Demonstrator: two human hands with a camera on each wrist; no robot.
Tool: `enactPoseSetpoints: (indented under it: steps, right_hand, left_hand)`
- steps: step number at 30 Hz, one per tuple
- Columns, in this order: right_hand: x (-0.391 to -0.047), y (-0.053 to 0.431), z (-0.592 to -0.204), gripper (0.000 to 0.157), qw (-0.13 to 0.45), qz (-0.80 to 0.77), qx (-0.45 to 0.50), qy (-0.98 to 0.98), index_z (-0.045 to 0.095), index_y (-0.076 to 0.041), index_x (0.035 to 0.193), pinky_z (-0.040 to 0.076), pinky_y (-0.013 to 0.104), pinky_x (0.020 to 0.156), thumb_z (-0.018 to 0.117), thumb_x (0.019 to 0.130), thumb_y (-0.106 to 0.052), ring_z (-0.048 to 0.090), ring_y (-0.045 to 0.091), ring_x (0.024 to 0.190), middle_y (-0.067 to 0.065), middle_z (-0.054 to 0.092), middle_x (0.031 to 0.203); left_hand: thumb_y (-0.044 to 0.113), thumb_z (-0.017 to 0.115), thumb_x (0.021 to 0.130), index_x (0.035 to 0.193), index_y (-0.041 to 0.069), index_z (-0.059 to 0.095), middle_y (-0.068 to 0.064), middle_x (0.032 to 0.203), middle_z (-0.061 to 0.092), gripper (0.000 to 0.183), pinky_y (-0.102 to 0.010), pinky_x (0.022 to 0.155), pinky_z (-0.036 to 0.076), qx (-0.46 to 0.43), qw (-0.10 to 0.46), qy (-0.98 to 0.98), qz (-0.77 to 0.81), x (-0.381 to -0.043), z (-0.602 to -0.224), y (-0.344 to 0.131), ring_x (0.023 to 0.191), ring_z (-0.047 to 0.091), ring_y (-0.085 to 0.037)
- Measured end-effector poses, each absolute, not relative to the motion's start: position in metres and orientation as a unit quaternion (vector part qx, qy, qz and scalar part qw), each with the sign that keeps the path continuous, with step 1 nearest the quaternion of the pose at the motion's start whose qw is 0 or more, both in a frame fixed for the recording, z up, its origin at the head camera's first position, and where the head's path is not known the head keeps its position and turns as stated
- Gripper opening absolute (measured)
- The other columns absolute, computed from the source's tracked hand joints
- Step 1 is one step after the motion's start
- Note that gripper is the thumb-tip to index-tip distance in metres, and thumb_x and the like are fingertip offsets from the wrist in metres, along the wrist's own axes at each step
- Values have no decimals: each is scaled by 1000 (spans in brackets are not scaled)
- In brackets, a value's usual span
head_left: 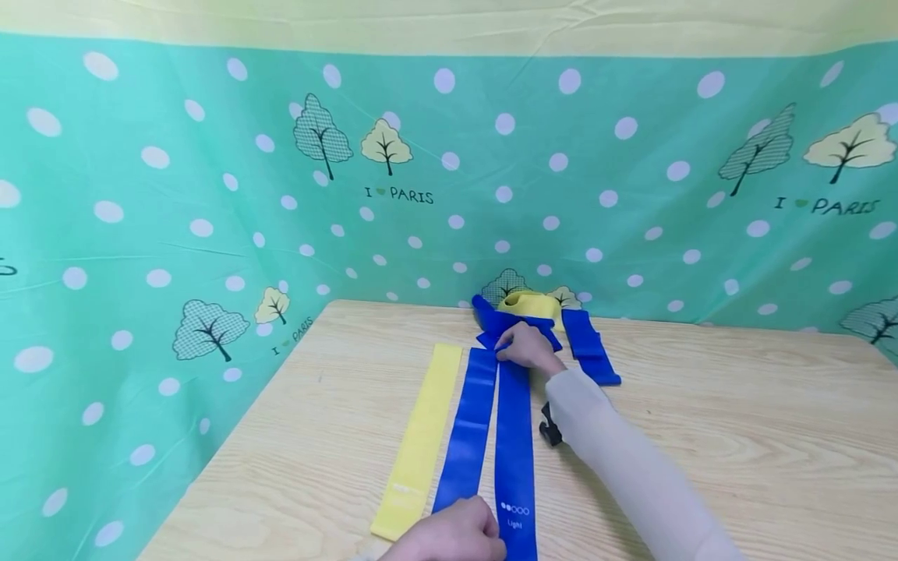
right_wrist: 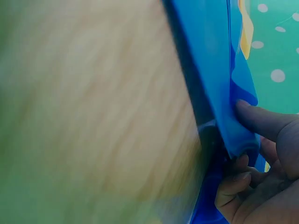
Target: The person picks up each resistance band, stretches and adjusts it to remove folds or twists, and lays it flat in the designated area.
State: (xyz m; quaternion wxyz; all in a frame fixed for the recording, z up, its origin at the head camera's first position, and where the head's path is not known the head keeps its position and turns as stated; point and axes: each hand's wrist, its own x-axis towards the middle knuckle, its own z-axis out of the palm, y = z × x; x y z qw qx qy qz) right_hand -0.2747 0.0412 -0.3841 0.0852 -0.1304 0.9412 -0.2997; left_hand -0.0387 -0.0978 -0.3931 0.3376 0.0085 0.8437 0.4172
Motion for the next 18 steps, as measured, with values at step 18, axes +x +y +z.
enactPoseSetpoints:
  steps: [18]
  right_hand:
    - [-280,75,-381,10,108,-338,-122,927,70,-2,91,43,24,60,63,83,-1,56,18,72,11,67,95]
  left_hand:
    - [19,66,88,79,6,57,-10,72,58,18,-48,66,45,-47,337,860,380,-29,-379,-89,68,55,-27]
